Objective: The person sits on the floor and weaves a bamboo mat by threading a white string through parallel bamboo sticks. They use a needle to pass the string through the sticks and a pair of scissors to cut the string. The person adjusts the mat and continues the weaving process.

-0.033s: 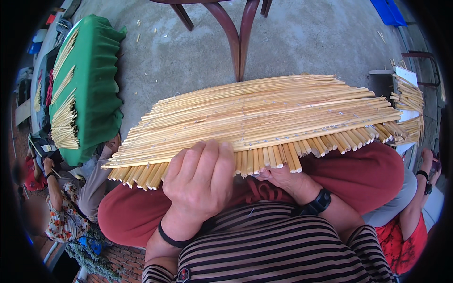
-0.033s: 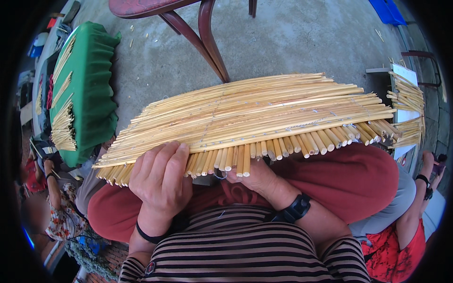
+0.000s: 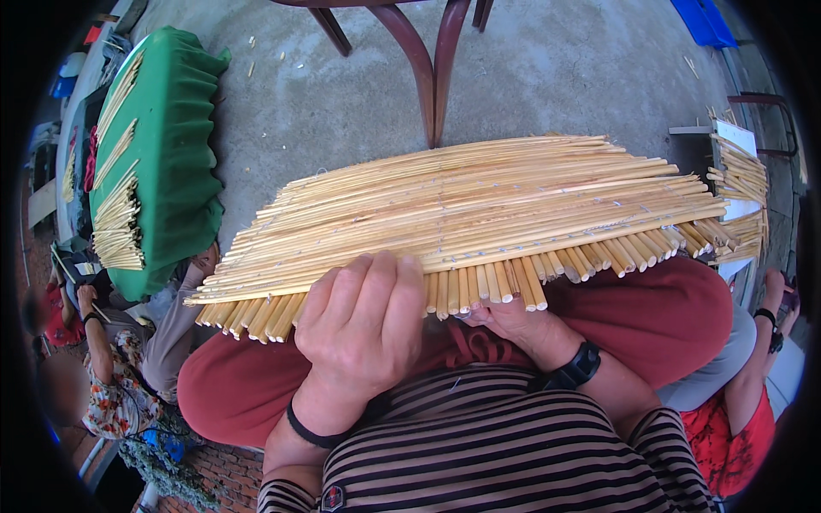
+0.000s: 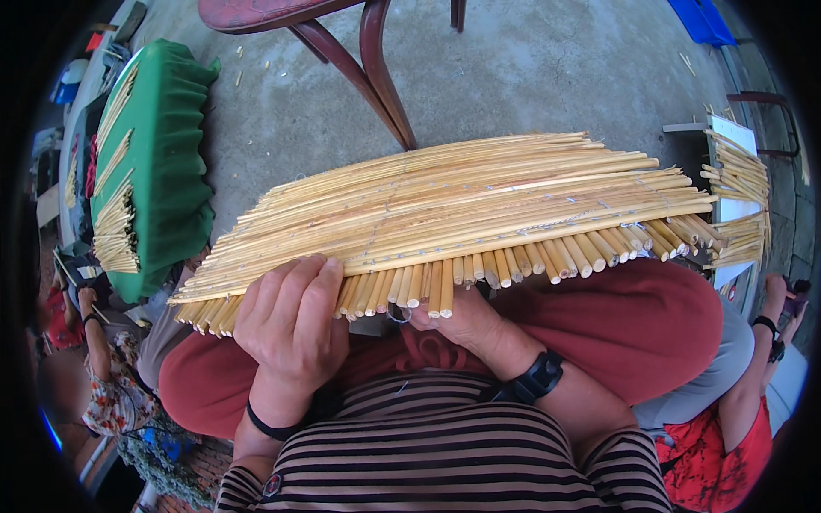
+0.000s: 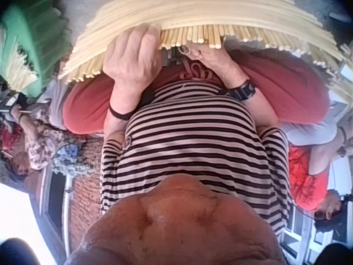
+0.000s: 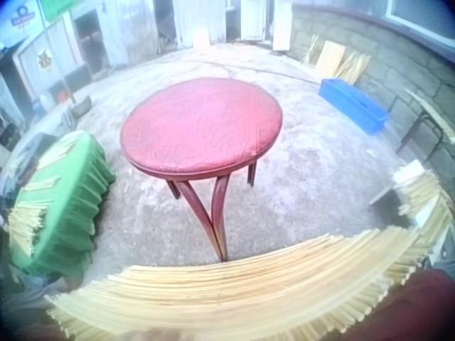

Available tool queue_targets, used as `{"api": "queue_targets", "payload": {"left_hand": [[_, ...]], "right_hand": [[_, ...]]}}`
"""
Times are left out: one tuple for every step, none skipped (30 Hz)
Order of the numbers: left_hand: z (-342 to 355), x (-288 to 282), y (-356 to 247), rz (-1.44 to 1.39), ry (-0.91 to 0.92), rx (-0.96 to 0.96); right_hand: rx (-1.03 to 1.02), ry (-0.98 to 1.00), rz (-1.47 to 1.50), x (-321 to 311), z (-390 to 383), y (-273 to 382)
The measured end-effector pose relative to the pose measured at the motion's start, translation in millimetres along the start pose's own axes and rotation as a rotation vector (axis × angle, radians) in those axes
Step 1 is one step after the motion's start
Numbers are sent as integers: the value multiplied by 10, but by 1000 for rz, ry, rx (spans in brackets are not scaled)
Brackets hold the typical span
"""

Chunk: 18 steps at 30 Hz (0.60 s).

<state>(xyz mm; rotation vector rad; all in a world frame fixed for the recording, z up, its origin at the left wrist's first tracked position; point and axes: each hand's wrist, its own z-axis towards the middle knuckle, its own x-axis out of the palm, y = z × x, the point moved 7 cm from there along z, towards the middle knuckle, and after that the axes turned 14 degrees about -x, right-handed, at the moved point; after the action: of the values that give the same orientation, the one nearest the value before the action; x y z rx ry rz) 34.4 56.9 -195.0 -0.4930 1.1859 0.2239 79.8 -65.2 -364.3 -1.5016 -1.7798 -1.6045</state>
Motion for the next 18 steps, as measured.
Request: {"api": "queue_targets", "payload": {"left_hand": [[-3, -3, 17, -2, -4, -7], [2, -10, 18, -5, -8, -5], [4, -19, 18, -8, -12, -4], [2, -26, 17, -10, -9, -5], [1, -32, 12, -11, -7, -6], [0, -38, 6, -12, -5, -7], [0, -42, 1, -14, -1, -11], [-4, -46, 0, -16, 2, -15], [-6, -50, -1, -18, 6, -20], [-3, -56, 1, -23, 5, -27], [3, -61, 7, -27, 3, -33], [15, -63, 14, -32, 1, -39], [48, -63, 33, -36, -4, -38], [106, -60, 64, -39, -9, -37], [173, -76, 91, -37, -18, -36], [257, -82, 113, -14, 5, -63], [385, -81, 158, 13, -13, -63], [538, -103, 212, 46, -35, -65]], "right_hand": [[2, 10, 2, 33, 21, 15], [-5, 18, 6, 61, 34, 38], [-11, 26, 11, 92, 40, 59], [-7, 15, -8, 116, 37, 73], [-4, 6, -26, 138, 33, 91], [0, -4, -44, 156, 29, 107], [1, -16, -52, 166, 24, 119], [4, -27, -62, 174, 20, 124], [7, -39, -71, 183, 18, 131], [0, -53, -76, 203, 22, 154], [-9, -67, -81, 229, 30, 183], [-17, -81, -87, 247, 41, 212], [-33, -46, -82, 282, 68, 248], [-49, -10, -77, 309, 106, 289], [-65, 32, -71, 361, 149, 334], [-113, 28, -86, 417, 180, 424], [-124, 1, -129, 421, 211, 446], [-135, -20, -171, 443, 224, 477]]}}
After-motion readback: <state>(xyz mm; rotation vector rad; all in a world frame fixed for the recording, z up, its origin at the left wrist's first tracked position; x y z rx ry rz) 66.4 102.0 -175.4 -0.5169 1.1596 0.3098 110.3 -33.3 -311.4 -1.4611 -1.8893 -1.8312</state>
